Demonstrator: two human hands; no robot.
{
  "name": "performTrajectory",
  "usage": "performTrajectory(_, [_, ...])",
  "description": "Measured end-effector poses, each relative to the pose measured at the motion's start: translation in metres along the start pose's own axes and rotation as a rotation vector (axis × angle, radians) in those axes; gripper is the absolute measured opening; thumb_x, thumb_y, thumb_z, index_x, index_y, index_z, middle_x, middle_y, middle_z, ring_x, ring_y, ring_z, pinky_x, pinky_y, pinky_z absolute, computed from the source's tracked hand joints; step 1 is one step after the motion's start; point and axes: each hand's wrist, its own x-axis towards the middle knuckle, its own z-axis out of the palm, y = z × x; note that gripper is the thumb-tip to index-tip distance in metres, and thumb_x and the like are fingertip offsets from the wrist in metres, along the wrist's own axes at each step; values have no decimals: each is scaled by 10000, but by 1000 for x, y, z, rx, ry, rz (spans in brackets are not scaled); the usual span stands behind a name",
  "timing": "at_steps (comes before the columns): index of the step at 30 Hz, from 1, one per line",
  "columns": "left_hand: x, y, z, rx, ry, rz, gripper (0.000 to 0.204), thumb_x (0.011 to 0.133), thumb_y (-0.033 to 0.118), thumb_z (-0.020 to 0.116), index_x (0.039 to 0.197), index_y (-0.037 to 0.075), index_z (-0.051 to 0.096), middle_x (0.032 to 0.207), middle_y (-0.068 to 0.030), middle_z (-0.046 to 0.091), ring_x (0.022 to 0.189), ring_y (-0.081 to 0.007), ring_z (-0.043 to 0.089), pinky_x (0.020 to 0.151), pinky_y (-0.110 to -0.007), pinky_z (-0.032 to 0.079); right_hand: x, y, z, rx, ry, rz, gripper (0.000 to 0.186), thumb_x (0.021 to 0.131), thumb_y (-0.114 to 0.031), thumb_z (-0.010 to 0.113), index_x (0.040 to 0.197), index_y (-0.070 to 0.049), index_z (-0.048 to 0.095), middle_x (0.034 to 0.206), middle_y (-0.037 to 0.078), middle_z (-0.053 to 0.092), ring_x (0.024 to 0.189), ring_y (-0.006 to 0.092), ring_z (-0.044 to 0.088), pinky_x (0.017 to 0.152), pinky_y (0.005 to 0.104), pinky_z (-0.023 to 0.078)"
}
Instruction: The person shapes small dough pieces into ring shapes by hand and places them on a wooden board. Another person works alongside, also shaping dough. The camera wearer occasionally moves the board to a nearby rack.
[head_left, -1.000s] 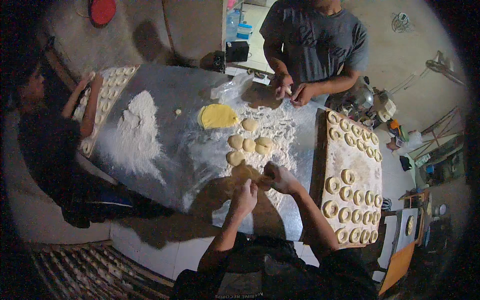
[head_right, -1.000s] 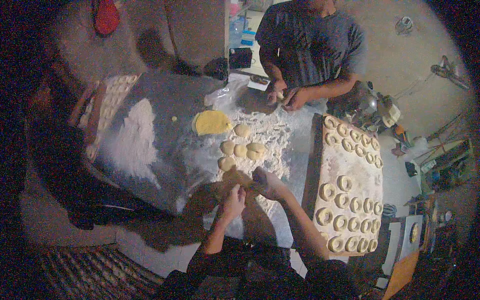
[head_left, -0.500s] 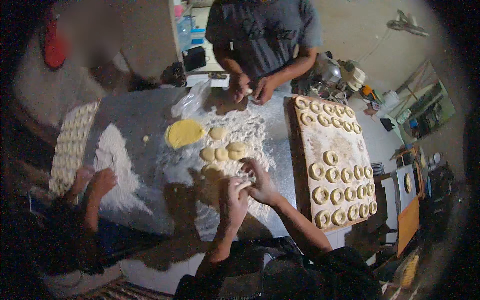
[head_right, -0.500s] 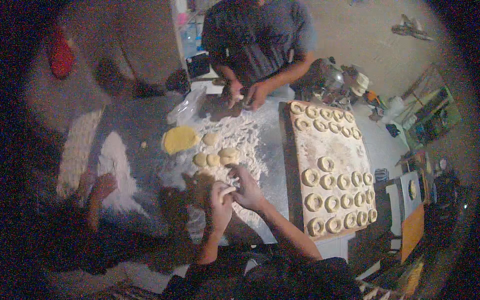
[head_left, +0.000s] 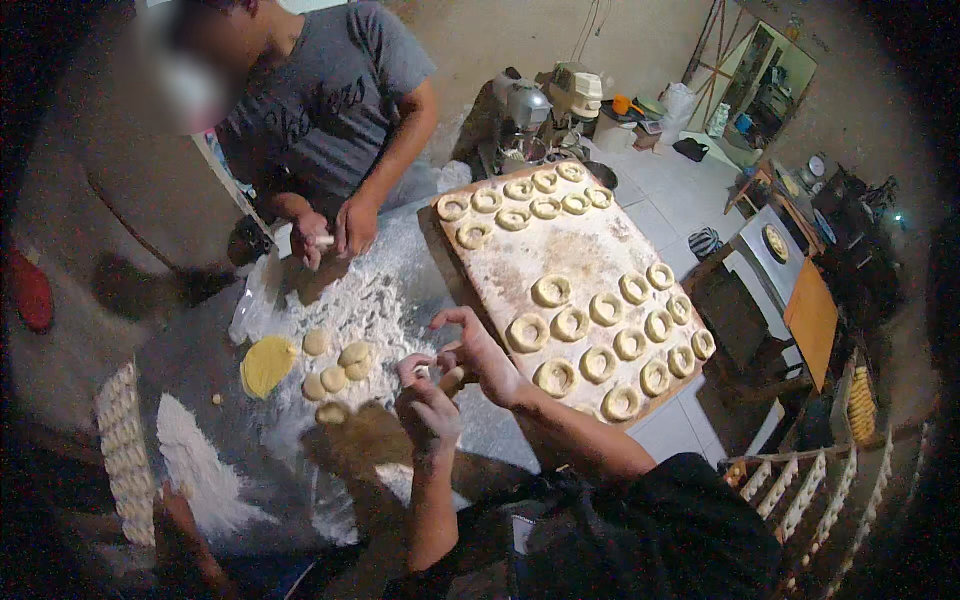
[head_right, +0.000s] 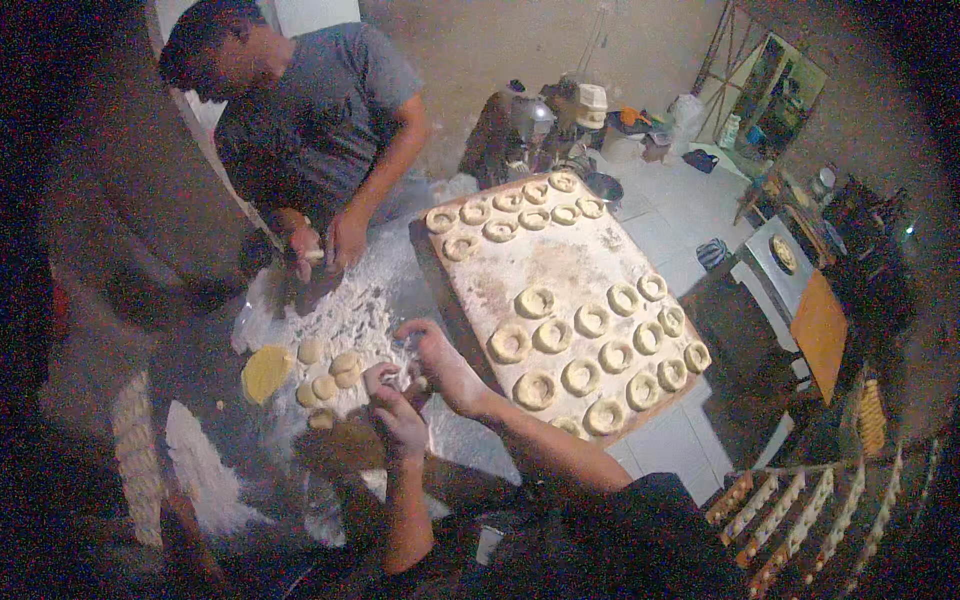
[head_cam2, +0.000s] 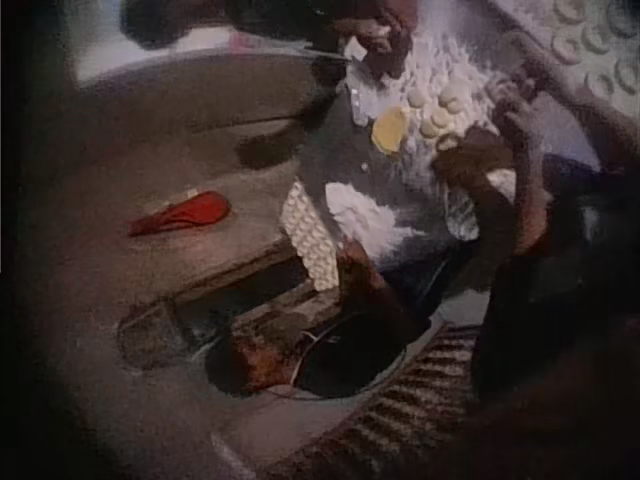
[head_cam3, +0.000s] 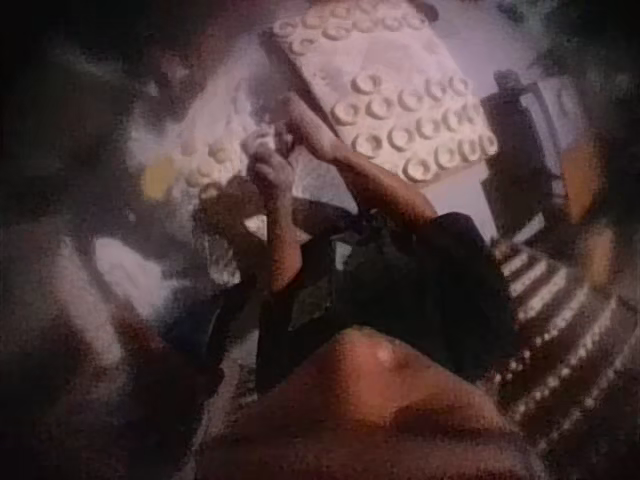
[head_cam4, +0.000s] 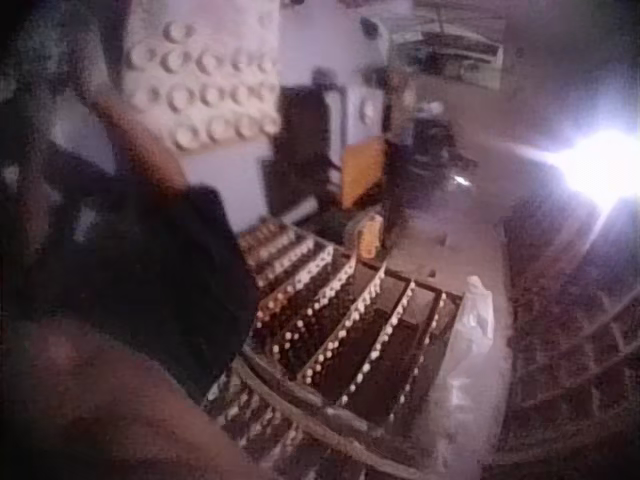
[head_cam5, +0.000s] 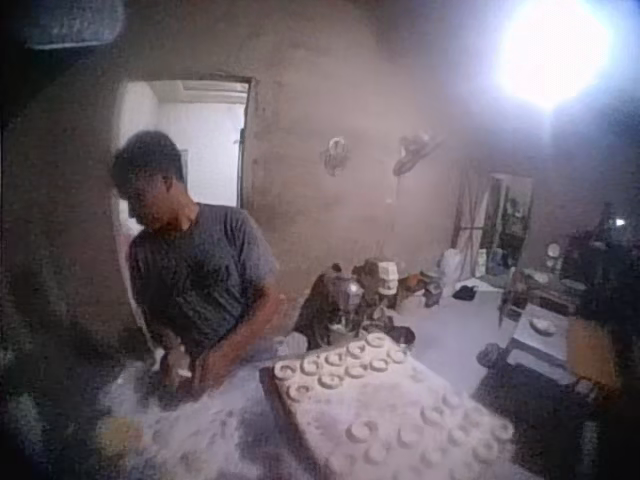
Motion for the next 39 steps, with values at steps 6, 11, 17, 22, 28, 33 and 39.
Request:
performTrajectory(6, [17, 8, 115, 31, -59, 20, 174, 972, 148, 350, 1026, 34, 469, 978, -153, 525, 810, -264, 557, 734, -360, 446, -14, -39, -104, 216, 127, -2, 375, 925, -218, 518, 1258, -116, 379, 754, 26, 510, 641, 106, 492, 615, 283, 445])
performTrajectory(11, [45, 12, 208, -31, -106, 207, 111, 975, 107, 368, 990, 38, 454, 874, -101, 531, 813, -179, 527, 702, -316, 438, -26, -41, -201, 282, 68, 45, 309, 956, -269, 478, 1195, -114, 361, 720, 80, 565, 636, 117, 544, 584, 265, 446])
performTrajectory(17, [64, 16, 279, 143, -216, 30, 160, 973, 247, 402, 1024, 99, 437, 805, -227, 605, 749, -455, 582, 604, -500, 442, -24, -48, -265, 290, 215, -137, 273, 980, -322, 366, 1193, -154, 403, 615, 16, 474, 522, 103, 479, 440, 259, 413])
performTrajectory(22, [70, 17, 310, 241, -265, -14, 202, 984, 265, 371, 1048, 78, 412, 814, -265, 592, 787, -501, 555, 611, -548, 403, -18, -42, -295, -259, 350, -73, 356, 971, -351, 365, 1270, -160, 392, 612, -13, 467, 495, 99, 460, 458, 232, 398])
performTrajectory(28, [74, -9, 328, 100, -281, -145, 253, 993, 304, 337, 1025, 61, 396, 768, -267, 560, 757, -495, 547, 618, -537, 387, -13, -52, -315, -359, 136, -17, 733, 895, -642, 366, 1345, -66, 305, 1165, 182, 513, 993, 204, 529, 788, 339, 459])
performTrajectory(33, [104, -9, 339, 717, -483, -408, 543, 909, 346, 463, 1320, 33, 296, 1228, -318, 429, 1083, -470, 507, 925, -560, 379, 16, -3, -347, -741, 447, 411, 873, 837, -650, 476, 1378, -34, 174, 912, 289, 626, 926, 409, 618, 817, 457, 468])
performTrajectory(39, [93, -27, 311, 1146, -644, -293, 808, 806, 413, 611, 1420, 87, 199, 1374, -287, 304, 1286, -456, 296, 1034, -586, 205, 1, 45, -355, -1250, 309, 515, 896, 710, -389, 737, 1395, -184, 198, 1065, 285, 555, 1027, 455, 557, 843, 590, 432])
